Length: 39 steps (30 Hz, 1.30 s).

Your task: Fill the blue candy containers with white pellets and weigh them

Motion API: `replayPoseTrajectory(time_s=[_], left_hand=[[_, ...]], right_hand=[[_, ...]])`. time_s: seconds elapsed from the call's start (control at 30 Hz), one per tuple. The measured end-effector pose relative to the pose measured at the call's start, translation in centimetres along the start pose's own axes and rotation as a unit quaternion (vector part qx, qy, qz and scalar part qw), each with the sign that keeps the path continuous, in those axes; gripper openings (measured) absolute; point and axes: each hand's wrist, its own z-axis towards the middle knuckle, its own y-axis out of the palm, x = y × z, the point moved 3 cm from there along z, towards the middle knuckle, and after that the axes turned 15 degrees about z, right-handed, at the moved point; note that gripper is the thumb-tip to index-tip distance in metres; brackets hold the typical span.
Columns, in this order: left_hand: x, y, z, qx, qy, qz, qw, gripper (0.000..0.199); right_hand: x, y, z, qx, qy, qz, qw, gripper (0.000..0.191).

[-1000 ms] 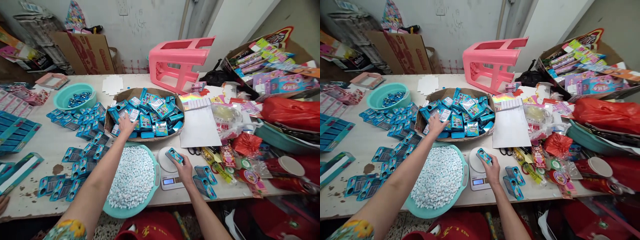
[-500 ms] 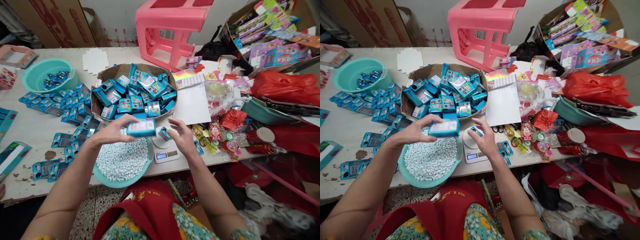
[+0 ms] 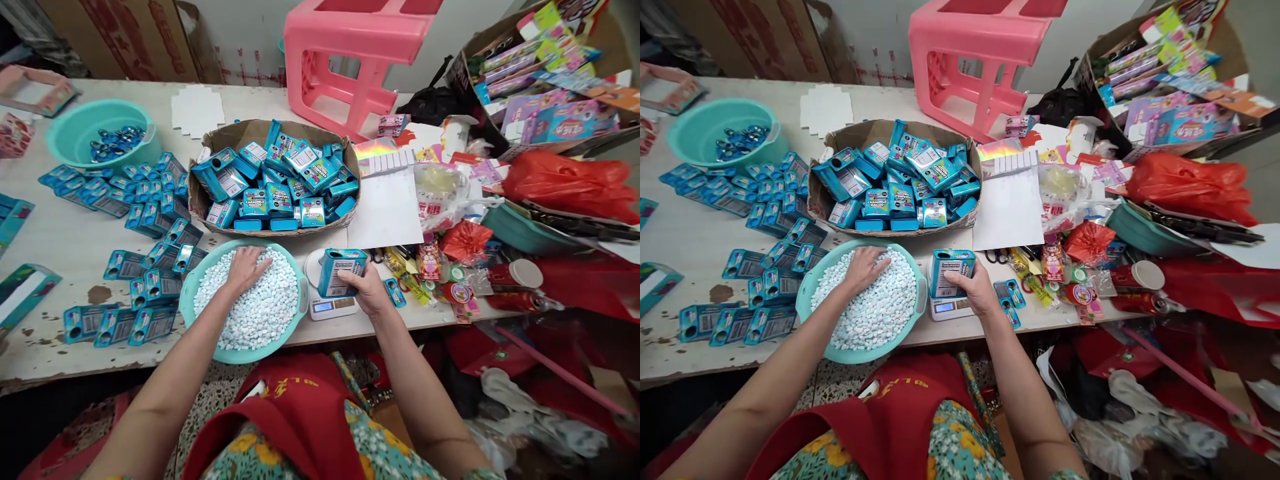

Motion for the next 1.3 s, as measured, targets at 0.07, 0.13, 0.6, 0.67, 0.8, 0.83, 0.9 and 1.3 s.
replayPoseTrajectory(time_s=[0.07, 0.13, 0.6, 0.67, 0.8, 0.83, 0.9, 1.3], left_hand=[[0.5, 0.4, -0.5, -0.024, 0.0, 0.018, 1.0, 0.047], [1.0, 0.3, -1.1, -0.043, -0.001, 0.014, 0.999, 0.047], [0.2, -3.8, -5.2, 0.055, -0.287, -0.533, 0.794, 0.031], [1.2, -5.8, -5.5, 0.068, -0.277, -0.65, 0.705, 0.027], [3.2, -8.8, -5.6, 0.119, -0.25, -0.753, 0.597, 0.023], [3.5, -9.2, -5.6, 0.137, -0.255, -0.753, 0.591, 0.024], [3.8, -9.5, -5.6, 0.165, -0.263, -0.747, 0.588, 0.025], [4.8, -10.3, -4.6, 0.161, -0.214, -0.712, 0.649, 0.027]], right_hand=[[0.4, 0.5, -0.3, 0.009, -0.011, -0.016, 1.0, 0.048], [0.9, 1.4, -0.6, 0.001, -0.023, -0.045, 0.999, 0.045], [2.0, 10.1, -1.6, -0.178, -0.196, -0.397, 0.879, 0.033], [2.3, 11.4, -1.8, -0.193, -0.201, -0.434, 0.857, 0.032], [3.2, 13.7, -2.3, -0.222, -0.216, -0.481, 0.82, 0.029], [3.4, 14.1, -2.3, -0.227, -0.219, -0.491, 0.812, 0.029], [3.7, 14.7, -2.4, -0.234, -0.224, -0.51, 0.797, 0.03], [3.5, 14.3, -1.9, -0.18, -0.214, -0.493, 0.824, 0.039]])
